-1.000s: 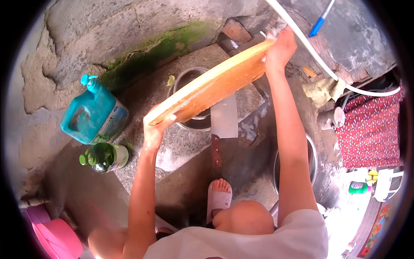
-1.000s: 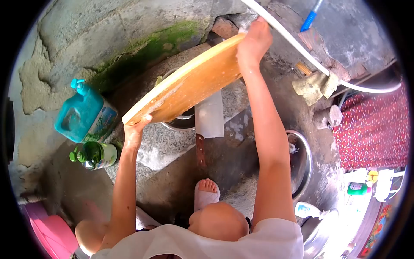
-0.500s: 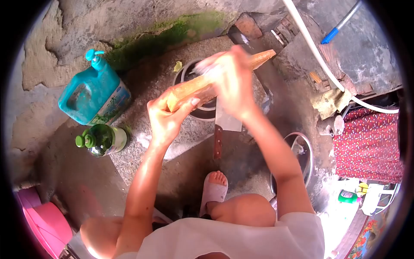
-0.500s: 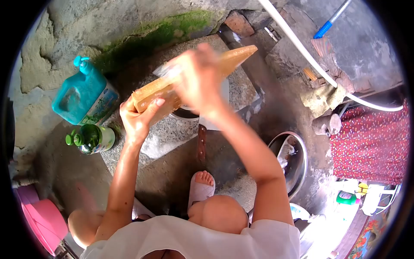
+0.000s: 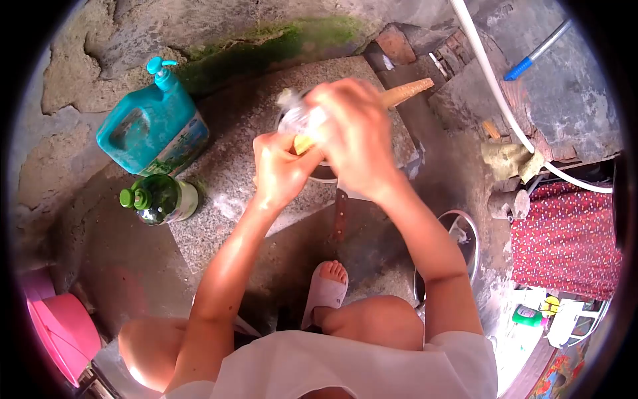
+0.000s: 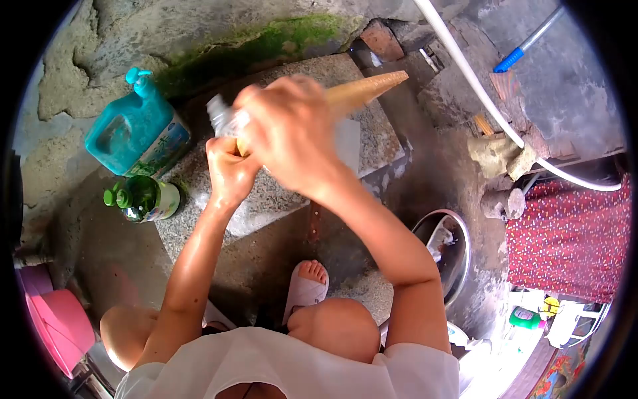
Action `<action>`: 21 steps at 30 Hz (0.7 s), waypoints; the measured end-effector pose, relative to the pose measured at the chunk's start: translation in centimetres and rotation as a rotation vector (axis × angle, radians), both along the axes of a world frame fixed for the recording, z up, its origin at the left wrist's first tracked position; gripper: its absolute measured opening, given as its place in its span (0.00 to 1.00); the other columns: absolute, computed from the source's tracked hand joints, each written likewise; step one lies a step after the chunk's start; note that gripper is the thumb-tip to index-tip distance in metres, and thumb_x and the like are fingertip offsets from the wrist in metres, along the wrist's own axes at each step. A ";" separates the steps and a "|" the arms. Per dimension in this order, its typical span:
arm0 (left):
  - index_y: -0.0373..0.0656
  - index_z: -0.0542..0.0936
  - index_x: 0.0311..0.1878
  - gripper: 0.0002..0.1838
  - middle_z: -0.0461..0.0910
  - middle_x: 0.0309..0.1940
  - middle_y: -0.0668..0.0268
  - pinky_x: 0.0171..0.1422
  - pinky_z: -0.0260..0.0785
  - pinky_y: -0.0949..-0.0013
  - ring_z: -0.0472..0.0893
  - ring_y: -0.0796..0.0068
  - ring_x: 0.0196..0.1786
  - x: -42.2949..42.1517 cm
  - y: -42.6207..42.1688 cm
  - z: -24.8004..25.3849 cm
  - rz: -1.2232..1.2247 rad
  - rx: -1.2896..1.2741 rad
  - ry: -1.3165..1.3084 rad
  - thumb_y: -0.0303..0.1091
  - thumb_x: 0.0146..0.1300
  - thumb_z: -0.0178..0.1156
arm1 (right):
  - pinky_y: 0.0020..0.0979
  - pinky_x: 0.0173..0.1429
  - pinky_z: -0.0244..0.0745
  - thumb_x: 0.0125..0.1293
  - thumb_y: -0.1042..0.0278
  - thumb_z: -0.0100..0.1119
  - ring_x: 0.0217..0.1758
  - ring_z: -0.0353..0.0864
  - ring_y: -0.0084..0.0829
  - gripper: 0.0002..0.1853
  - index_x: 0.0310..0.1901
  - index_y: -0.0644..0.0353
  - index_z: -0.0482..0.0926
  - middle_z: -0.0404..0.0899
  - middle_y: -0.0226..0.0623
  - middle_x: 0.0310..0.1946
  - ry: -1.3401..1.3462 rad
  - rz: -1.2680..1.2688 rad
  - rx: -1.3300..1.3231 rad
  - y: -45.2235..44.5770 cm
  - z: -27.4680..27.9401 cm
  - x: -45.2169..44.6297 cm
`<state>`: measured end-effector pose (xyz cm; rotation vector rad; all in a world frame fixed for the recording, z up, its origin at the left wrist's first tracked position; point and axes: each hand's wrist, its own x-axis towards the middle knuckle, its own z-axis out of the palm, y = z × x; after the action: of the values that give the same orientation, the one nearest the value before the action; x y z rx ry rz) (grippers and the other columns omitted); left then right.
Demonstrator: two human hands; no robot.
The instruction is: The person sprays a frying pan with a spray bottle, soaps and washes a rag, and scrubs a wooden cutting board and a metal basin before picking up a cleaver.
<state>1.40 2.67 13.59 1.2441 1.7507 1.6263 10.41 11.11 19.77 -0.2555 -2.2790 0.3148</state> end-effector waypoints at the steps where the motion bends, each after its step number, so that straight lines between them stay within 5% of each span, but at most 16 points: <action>1: 0.38 0.80 0.33 0.10 0.78 0.19 0.65 0.27 0.66 0.76 0.72 0.87 0.23 0.4 0.4 0.6 0.012 0.180 -0.046 0.30 0.47 0.66 | 0.42 0.42 0.61 0.54 0.64 0.51 0.32 0.71 0.35 0.06 0.28 0.57 0.72 0.74 0.36 0.23 -0.043 -0.158 -0.004 1.6 -0.5 0.7; 4: 0.39 0.80 0.36 0.12 0.77 0.18 0.65 0.27 0.65 0.76 0.72 0.88 0.23 0.6 0.8 0.1 0.045 0.304 -0.092 0.32 0.48 0.66 | 0.41 0.46 0.57 0.56 0.68 0.49 0.32 0.71 0.37 0.04 0.28 0.57 0.72 0.74 0.37 0.23 -0.027 -0.261 -0.044 2.5 -1.2 1.3; 8: 0.36 0.78 0.25 0.05 0.70 0.11 0.66 0.23 0.63 0.75 0.68 0.87 0.18 -0.2 0.2 -1.1 0.040 0.179 0.079 0.26 0.44 0.62 | 0.40 0.46 0.55 0.53 0.68 0.51 0.36 0.72 0.32 0.05 0.31 0.55 0.71 0.75 0.33 0.22 -0.039 -0.128 -0.056 -2.4 -0.2 -1.1; 10: 0.37 0.79 0.27 0.06 0.71 0.12 0.66 0.24 0.64 0.75 0.68 0.87 0.19 -0.1 0.0 -0.8 0.046 0.091 0.015 0.27 0.45 0.63 | 0.39 0.46 0.55 0.54 0.67 0.50 0.36 0.71 0.33 0.05 0.32 0.56 0.71 0.74 0.32 0.22 -0.010 -0.066 -0.049 -1.5 -0.5 -0.8; 13: 0.39 0.79 0.34 0.10 0.74 0.16 0.64 0.26 0.65 0.75 0.71 0.86 0.21 0.3 0.2 0.1 0.035 0.144 -0.079 0.29 0.46 0.64 | 0.43 0.48 0.55 0.56 0.67 0.49 0.39 0.69 0.36 0.05 0.32 0.56 0.73 0.74 0.36 0.27 -0.047 -0.207 -0.047 0.0 -0.5 0.1; 14: 0.39 0.79 0.33 0.09 0.75 0.17 0.63 0.26 0.66 0.74 0.73 0.84 0.22 0.1 0.2 0.0 0.031 0.118 -0.058 0.29 0.47 0.64 | 0.42 0.51 0.56 0.61 0.64 0.43 0.40 0.68 0.39 0.09 0.31 0.59 0.71 0.76 0.34 0.37 -0.047 -0.217 -0.040 -1.0 -1.0 -0.1; 16: 0.40 0.79 0.31 0.07 0.77 0.18 0.60 0.27 0.67 0.73 0.78 0.76 0.22 0.5 0.5 -1.1 0.138 0.414 0.026 0.30 0.47 0.63 | 0.41 0.54 0.55 0.61 0.62 0.43 0.43 0.68 0.37 0.10 0.31 0.59 0.72 0.77 0.32 0.40 -0.101 -0.114 0.044 -3.6 0.0 -0.9; 17: 0.41 0.78 0.32 0.08 0.78 0.22 0.59 0.29 0.68 0.72 0.80 0.71 0.26 0.4 -0.1 -1.2 0.057 0.310 -0.069 0.31 0.48 0.61 | 0.49 0.60 0.46 0.57 0.64 0.50 0.48 0.69 0.36 0.06 0.32 0.55 0.74 0.78 0.33 0.36 -0.073 -0.112 0.038 -4.0 -0.4 -1.3; 21: 0.42 0.76 0.39 0.12 0.77 0.29 0.60 0.34 0.68 0.71 0.78 0.72 0.34 0.0 -0.1 -1.4 -0.028 0.101 -0.017 0.32 0.49 0.60 | 0.50 0.59 0.47 0.56 0.64 0.51 0.47 0.69 0.36 0.07 0.33 0.57 0.74 0.76 0.33 0.40 -0.017 -0.117 -0.053 -2.2 -0.7 -0.5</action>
<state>1.41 2.61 12.22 1.2908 1.6521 1.7222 9.91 8.92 19.12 -0.4190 -2.2640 0.3138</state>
